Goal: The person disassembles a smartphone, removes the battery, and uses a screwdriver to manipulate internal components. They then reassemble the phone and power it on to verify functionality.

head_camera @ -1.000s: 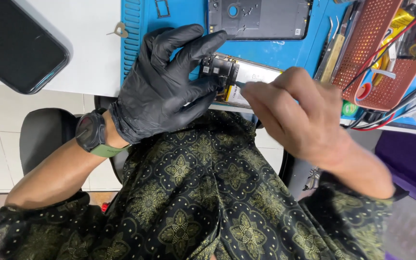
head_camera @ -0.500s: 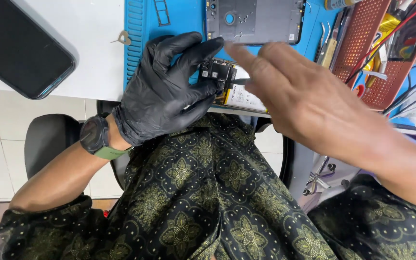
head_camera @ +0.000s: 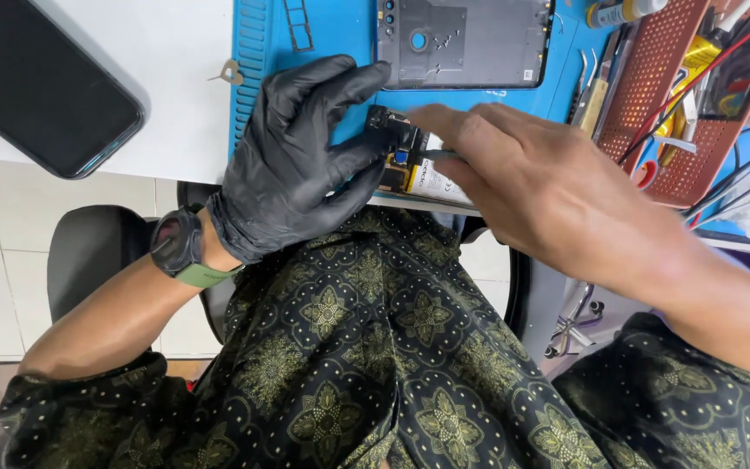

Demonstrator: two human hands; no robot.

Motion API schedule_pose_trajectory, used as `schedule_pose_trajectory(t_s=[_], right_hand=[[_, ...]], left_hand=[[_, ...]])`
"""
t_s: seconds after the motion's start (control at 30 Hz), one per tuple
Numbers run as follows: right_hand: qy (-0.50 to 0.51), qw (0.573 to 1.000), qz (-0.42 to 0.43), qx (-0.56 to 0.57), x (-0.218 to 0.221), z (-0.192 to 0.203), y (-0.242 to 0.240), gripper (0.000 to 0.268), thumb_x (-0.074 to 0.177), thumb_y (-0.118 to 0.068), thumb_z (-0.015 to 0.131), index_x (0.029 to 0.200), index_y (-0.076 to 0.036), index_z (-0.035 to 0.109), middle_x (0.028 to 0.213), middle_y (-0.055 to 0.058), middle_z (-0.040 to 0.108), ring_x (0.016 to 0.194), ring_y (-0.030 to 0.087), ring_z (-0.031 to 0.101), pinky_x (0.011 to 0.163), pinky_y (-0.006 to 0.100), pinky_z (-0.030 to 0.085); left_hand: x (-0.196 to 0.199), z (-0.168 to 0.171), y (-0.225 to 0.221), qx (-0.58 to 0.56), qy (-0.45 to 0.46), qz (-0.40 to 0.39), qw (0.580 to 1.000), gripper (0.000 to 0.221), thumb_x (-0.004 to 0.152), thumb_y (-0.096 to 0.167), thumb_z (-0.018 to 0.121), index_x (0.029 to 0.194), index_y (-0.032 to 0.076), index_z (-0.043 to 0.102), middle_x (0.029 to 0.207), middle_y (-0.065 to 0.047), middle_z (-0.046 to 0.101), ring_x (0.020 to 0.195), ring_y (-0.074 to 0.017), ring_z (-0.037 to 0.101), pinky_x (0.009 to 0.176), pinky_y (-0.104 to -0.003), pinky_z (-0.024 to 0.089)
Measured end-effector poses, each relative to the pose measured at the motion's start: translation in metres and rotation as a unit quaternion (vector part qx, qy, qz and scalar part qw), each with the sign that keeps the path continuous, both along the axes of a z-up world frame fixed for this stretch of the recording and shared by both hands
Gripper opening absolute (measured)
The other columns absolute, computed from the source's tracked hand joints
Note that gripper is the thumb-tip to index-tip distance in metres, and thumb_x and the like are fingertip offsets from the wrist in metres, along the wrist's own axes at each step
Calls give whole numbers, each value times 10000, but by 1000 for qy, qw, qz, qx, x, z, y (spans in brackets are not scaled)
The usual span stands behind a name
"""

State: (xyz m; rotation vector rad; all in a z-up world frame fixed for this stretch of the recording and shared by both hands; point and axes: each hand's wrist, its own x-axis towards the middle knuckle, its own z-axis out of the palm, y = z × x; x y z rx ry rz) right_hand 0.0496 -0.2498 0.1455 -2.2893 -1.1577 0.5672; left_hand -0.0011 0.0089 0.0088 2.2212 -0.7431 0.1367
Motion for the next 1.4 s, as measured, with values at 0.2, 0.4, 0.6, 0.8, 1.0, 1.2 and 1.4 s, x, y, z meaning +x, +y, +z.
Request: schedule_pose_trajectory(t_s=[0.2, 0.4, 0.6, 0.8, 1.0, 1.2, 1.4], right_hand=[[59, 998, -21, -19, -1, -4, -6, 569, 1164, 7, 617, 1663, 8, 344, 1268, 318, 748, 1042, 408, 782, 793, 512, 583], [-20, 999, -28, -3, -14, -19, -13, 660, 1222, -66, 721, 1720, -7, 292, 1208, 194, 692, 1084, 284, 771, 849, 444, 641], [-100, 936, -250, 227, -2, -57, -28, 369, 1331, 88, 648, 1555, 37, 359, 1102, 408, 783, 1044, 485, 858, 936, 498, 678], [-114, 864, -315, 375, 19, -126, -55, 554, 1318, 161, 691, 1606, -178, 361, 1068, 475, 678, 877, 540, 766, 846, 625, 721], [-133, 856, -362, 345, 23, -121, -31, 416, 1292, -14, 741, 1529, -117, 415, 1429, 137, 499, 926, 427, 782, 822, 572, 817], [-134, 866, -348, 333, 18, -113, -29, 354, 1285, -23, 710, 1448, -109, 408, 1062, 322, 638, 901, 437, 792, 831, 548, 782], [-140, 849, -361, 360, -22, -88, -17, 296, 1275, -54, 597, 1494, -122, 410, 859, 365, 574, 602, 423, 612, 589, 484, 530]], left_hand=[[-3, -4, -1, -4, 11, 18, 1000, 567, 1229, 326, 794, 1672, 78, 544, 1680, -140, 425, 1597, -353, 396, 1309, -612, 533], [0, 6, 0, 17, -42, -14, 999, 309, 1193, 338, 761, 1423, 168, 878, 1697, -44, 439, 1489, -365, 453, 1228, -580, 436], [-6, -5, -2, 66, 19, 32, 997, 762, 1150, 510, 815, 1750, 266, 413, 1635, -110, 418, 1402, -365, 514, 1246, -509, 514], [-2, 2, -4, 78, -37, 6, 996, 593, 1193, 403, 776, 1649, 91, 563, 1653, -83, 485, 1520, -293, 454, 1238, -559, 442], [-10, -13, -4, -1, 10, 62, 998, 653, 1169, 369, 846, 1686, 165, 503, 1589, -143, 454, 1451, -392, 538, 1254, -581, 546], [-8, -8, -1, -51, -9, 57, 997, 559, 1175, 257, 852, 1611, 30, 587, 1569, -212, 501, 1497, -406, 519, 1236, -595, 567], [-2, -10, 6, -48, -149, -13, 988, 149, 1111, 274, 817, 1154, 138, 860, 1509, -150, 646, 1386, -353, 535, 1036, -579, 536]])
